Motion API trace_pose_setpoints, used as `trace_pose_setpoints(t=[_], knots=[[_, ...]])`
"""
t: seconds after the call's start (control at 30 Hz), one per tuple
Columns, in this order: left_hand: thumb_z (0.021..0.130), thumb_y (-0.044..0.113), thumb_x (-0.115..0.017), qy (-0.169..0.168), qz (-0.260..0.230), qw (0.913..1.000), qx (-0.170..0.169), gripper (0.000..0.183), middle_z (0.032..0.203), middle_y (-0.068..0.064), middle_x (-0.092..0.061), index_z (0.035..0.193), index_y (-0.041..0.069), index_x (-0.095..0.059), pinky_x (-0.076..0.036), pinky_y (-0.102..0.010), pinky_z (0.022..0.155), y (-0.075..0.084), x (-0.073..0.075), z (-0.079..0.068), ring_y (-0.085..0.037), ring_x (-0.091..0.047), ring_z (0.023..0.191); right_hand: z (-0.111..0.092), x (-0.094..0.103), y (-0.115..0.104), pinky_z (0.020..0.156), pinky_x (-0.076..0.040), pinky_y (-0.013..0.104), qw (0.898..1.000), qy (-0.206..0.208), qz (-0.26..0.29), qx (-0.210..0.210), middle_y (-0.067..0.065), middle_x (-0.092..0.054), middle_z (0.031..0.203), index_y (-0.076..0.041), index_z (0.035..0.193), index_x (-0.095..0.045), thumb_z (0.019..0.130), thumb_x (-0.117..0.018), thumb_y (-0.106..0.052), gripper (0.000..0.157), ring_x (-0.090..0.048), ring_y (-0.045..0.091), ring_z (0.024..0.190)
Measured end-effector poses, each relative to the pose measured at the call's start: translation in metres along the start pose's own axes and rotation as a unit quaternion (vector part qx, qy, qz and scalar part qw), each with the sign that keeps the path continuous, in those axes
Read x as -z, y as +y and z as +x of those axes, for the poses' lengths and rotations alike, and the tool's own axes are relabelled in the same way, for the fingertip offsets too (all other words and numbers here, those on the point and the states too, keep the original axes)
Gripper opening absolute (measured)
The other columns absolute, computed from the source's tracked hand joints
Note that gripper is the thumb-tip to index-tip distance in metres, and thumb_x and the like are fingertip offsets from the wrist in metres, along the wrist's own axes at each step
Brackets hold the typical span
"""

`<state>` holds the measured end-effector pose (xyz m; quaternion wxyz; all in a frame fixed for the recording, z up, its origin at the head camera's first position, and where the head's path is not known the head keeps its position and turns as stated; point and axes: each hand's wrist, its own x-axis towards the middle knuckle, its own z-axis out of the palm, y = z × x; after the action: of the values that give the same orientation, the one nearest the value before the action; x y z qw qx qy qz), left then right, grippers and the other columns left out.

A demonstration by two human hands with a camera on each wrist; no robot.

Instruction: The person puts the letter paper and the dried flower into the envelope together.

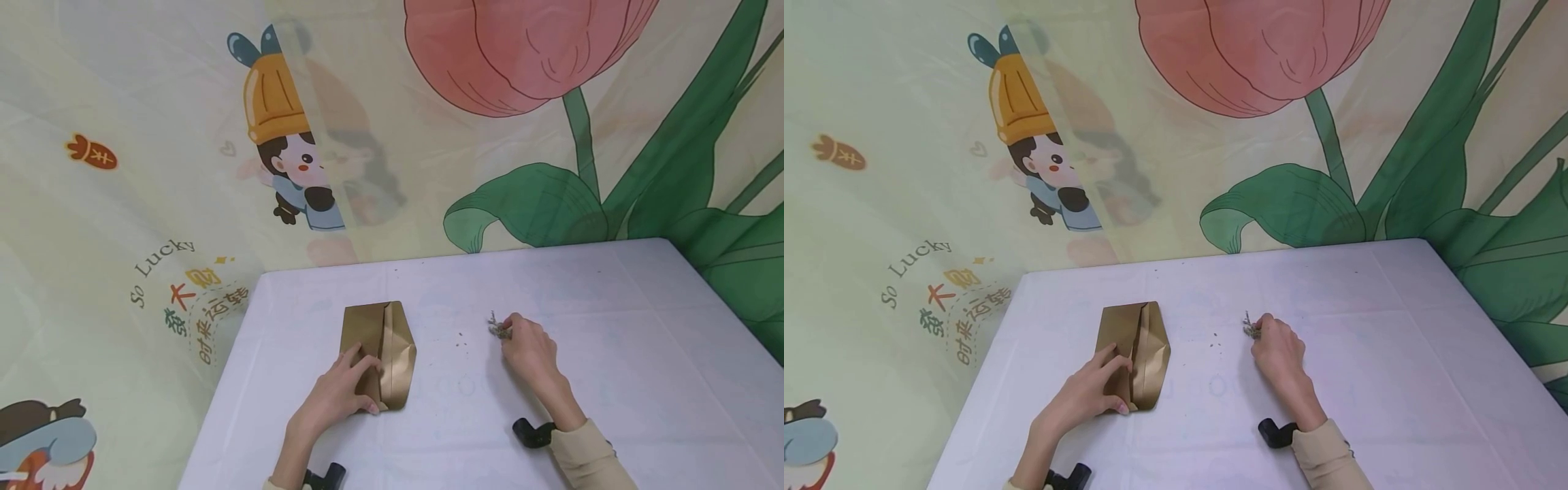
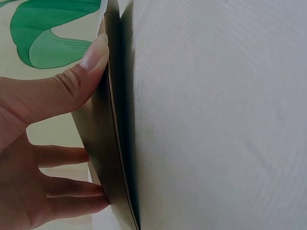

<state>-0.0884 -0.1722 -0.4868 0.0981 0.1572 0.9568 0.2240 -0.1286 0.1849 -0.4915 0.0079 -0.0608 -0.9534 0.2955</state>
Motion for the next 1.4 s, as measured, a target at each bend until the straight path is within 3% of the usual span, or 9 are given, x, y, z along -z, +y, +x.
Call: trace_pose_setpoints(t=[0.33,0.9,1.4], knots=[[0.068,0.036,-0.092,-0.001,0.004,1.0,0.001,0.062,0.161,-0.026,-0.035,0.121,0.034,-0.06,-0.041,-0.081,0.09,0.0,0.0,0.001,-0.057,-0.037,0.143,-0.003,0.001,-0.005,0.054,-0.046,0.039,1.0,0.001,0.005,-0.001,0.021,-0.072,0.093,0.005,0.111,-0.067,0.084,-0.062,0.007,0.027,-0.064,0.027,0.069],[0.07,0.033,-0.092,-0.009,-0.007,0.9999,-0.004,0.06,0.161,-0.028,-0.034,0.121,0.031,-0.06,-0.042,-0.08,0.089,0.003,0.003,-0.001,-0.056,-0.037,0.144,-0.006,-0.003,-0.012,0.056,-0.044,0.037,1.0,-0.005,0.008,0.0,0.014,-0.069,0.085,0.004,0.111,-0.067,0.085,-0.064,0.005,0.026,-0.059,0.024,0.067],[0.07,0.035,-0.092,-0.012,-0.005,0.9999,-0.002,0.06,0.161,-0.028,-0.034,0.121,0.032,-0.059,-0.043,-0.079,0.09,0.001,0.002,-0.001,-0.057,-0.038,0.143,-0.006,-0.005,-0.012,0.058,-0.049,0.039,1.0,-0.013,-0.001,-0.003,0.015,-0.071,0.087,0.004,0.106,-0.069,0.084,-0.065,0.005,0.022,-0.064,0.026,0.071]])
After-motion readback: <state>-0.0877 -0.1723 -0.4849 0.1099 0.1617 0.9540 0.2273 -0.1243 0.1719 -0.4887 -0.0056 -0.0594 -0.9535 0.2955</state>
